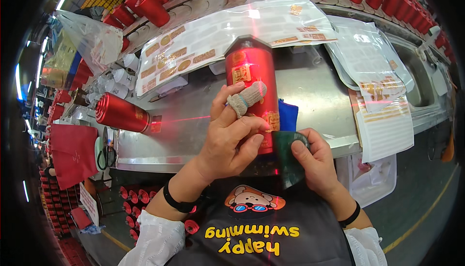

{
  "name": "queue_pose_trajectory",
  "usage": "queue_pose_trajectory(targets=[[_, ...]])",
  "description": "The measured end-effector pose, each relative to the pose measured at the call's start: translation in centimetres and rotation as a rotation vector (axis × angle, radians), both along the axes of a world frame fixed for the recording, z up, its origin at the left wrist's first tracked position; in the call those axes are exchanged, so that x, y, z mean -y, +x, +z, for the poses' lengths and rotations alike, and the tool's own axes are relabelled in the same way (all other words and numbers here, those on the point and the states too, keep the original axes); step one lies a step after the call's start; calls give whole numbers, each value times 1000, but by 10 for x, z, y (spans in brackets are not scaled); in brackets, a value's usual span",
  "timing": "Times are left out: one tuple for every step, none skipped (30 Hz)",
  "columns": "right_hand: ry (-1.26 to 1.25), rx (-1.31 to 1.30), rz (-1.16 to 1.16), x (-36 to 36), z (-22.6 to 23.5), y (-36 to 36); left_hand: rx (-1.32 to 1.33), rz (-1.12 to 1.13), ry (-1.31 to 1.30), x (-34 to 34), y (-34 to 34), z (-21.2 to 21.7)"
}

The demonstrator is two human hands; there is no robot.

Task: Applying a decorative gold label to a red cylindrical container on a production line.

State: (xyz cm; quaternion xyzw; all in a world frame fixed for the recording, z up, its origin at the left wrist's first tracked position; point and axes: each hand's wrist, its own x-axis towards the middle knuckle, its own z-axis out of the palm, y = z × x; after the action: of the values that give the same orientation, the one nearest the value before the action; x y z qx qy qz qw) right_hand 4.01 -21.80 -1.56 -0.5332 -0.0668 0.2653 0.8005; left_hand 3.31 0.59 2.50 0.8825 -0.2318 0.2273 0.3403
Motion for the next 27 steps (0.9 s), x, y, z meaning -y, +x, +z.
queue_pose_trajectory(targets=[[24,-12,-8,0,0,0,-2,-3,3,0,0,0],[12,-1,-15,0,-1,-1,-3,-7,6,0,0,1],[-1,9,-22,1,-2,-2,-5,-11,9,0,0,2],[-14,19,-28,2,-3,-3,-5,-15,7,-1,0,1],[-67,58,-34,3,-3,-3,-6,-18,6,-1,1,1],[-121,97,-40,4,-1,-3,-6,-22,4,-2,1,1],[-174,136,-43,5,1,-4,-5,-23,12,-2,1,1],[-278,316,-86,6,4,-6,-5,-24,19,-3,1,1],[-381,496,-128,9,8,-9,-5,-25,27,-3,2,1],[-485,676,-172,11,10,-11,-8,-29,23,-3,2,2],[-391,1006,-270,7,-1,-3,-11,-32,19,-2,3,2],[-436,1163,-287,8,0,3,-14,-35,15,-2,3,3],[-480,1319,-302,8,2,8,-15,-37,15,-3,4,2],[-524,1476,-315,8,3,10,-16,-38,15,-3,4,2],[-540,1462,-273,8,0,8,-18,-39,16,-4,4,1],[-553,1501,-295,6,-1,8,-18,-40,14,-4,4,1],[-566,1540,-318,4,-2,9,-18,-40,13,-4,5,2],[-579,1579,-340,3,-3,9,-18,-40,11,-3,5,2],[-588,1585,-345,1,-4,9,-17,-41,15,-4,5,1],[-596,1591,-351,0,-5,9,-16,-43,18,-4,5,1],[-604,1597,-356,-1,-5,9,-14,-44,21,-4,5,1],[-610,1605,-365,-1,-6,10,-17,-41,21,-4,5,1],[-615,1612,-373,-1,-7,10,-20,-37,21,-3,5,1],[-621,1620,-382,-1,-8,10,-23,-34,21,-3,5,1],[-620,1620,-395,-2,-9,10,-20,-35,24,-3,5,1],[-619,1621,-409,-2,-9,10,-17,-35,27,-4,5,1],[-619,1621,-422,-2,-10,10,-14,-36,30,-4,5,1]])
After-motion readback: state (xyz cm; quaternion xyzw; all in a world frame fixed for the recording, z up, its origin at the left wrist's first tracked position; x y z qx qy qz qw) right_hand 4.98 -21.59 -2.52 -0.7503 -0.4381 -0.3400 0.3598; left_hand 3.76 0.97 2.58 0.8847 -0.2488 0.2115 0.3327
